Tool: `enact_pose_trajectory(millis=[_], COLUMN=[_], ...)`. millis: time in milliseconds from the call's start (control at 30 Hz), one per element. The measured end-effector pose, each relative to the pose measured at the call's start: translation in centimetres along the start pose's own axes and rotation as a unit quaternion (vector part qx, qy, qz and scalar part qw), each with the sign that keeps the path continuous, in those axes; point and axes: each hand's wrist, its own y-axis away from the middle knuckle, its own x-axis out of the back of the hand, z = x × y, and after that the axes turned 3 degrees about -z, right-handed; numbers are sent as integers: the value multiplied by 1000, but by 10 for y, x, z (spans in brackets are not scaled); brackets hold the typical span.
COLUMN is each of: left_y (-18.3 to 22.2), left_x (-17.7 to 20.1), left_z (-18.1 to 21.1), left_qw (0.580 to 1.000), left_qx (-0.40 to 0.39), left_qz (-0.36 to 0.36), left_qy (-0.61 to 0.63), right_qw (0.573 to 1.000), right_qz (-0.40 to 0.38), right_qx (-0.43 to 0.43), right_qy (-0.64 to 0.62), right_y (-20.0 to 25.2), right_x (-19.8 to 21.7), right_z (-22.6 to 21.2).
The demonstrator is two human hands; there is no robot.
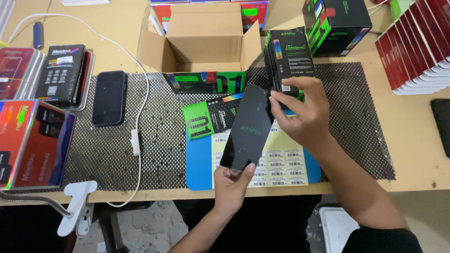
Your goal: The person organizes screen components into boxes, removing protective films and arranging the parts one at a time.
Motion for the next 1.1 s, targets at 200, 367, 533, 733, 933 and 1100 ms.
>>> enact_pose_trajectory(millis=[200, 367, 533, 733, 933, 1100], left_y=[-12, -31, -36, -30, -32, -29], left_x=[-12, -4, 8, -2, -14, -5], left_z=[-3, -7, -2, 25, 41, 27], left_qw=[993, 966, 962, 983, 947, 976], left_qx=[11, -71, -102, -93, -239, -173], left_qz=[93, 163, 177, 159, -24, 29], left_qy=[69, 188, 183, 14, 214, 126], right_qw=[991, 985, 988, 945, 942, 892], right_qz=[-58, -11, 37, 145, 161, 100], right_qx=[106, 148, 59, -102, -78, -156], right_qy=[-54, -87, -140, -276, -283, -412], right_y=[11, 30, 26, 24, 29, 37], right_x=[-7, -4, 3, -4, -7, 3], right_z=[-20, -5, 11, 21, 46, 50])
